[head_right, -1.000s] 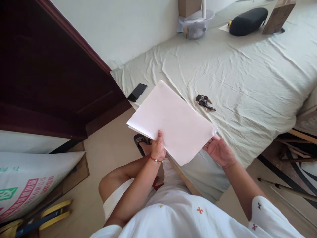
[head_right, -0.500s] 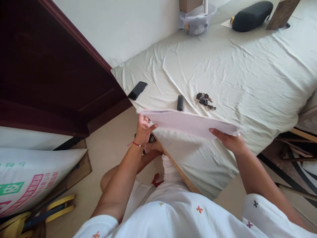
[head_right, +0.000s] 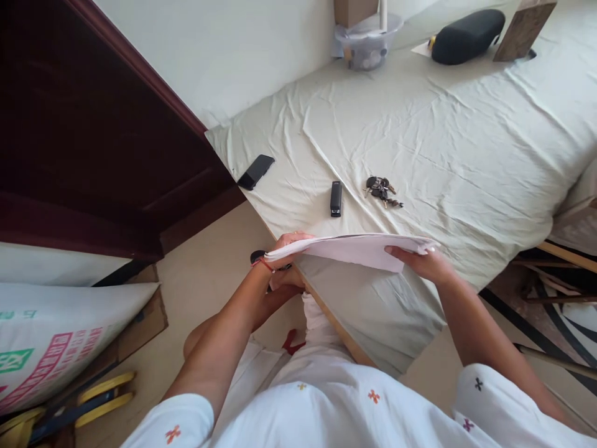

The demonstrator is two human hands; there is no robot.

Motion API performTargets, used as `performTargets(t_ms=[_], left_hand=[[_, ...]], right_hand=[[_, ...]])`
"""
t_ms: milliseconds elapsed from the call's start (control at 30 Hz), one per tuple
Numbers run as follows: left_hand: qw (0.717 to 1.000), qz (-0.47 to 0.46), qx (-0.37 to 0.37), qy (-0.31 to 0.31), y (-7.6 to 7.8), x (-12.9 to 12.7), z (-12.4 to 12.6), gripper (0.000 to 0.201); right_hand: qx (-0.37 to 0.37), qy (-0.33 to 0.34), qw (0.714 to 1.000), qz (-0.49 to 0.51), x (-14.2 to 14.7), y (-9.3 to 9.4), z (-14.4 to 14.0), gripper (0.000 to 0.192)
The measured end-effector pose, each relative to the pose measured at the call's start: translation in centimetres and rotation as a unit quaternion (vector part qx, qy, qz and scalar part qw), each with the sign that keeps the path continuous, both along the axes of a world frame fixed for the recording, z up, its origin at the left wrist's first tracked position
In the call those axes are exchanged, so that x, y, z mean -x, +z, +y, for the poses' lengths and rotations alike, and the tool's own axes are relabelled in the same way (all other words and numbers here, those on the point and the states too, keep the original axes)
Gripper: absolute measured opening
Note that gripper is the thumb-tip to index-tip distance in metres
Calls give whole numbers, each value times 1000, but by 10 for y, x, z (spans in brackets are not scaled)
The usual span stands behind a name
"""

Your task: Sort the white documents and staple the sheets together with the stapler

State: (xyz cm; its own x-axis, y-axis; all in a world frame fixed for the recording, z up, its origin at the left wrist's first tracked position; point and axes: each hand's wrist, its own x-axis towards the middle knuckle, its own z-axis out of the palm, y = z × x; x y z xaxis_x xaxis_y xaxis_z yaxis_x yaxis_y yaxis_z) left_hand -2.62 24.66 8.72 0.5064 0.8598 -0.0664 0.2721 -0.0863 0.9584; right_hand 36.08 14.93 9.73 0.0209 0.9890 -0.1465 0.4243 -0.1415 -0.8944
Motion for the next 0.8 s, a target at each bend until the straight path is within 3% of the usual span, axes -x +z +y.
performTargets(t_ms=[167,333,433,567,700,800], left_hand=[[979,-113,138,97,-8,-4,-15,54],[910,-259,235,223,-16,-20,-49,64],[861,-317,277,285,-20,-37,-70,69],[825,-358,298,319,-22,-58,-88,67],[824,-340,282,357,-17,-62,-89,60],[830,-318,252,383,-7,-54,-83,58]], right_hand=[[27,-151,972,176,11,0,-4,52],[72,-272,926,251,33,-15,-11,60],[70,-287,913,281,57,-32,-24,64],[100,-264,904,321,93,-42,-50,46],[112,-205,918,319,96,-41,-59,33],[24,-221,945,238,71,-33,-48,42]])
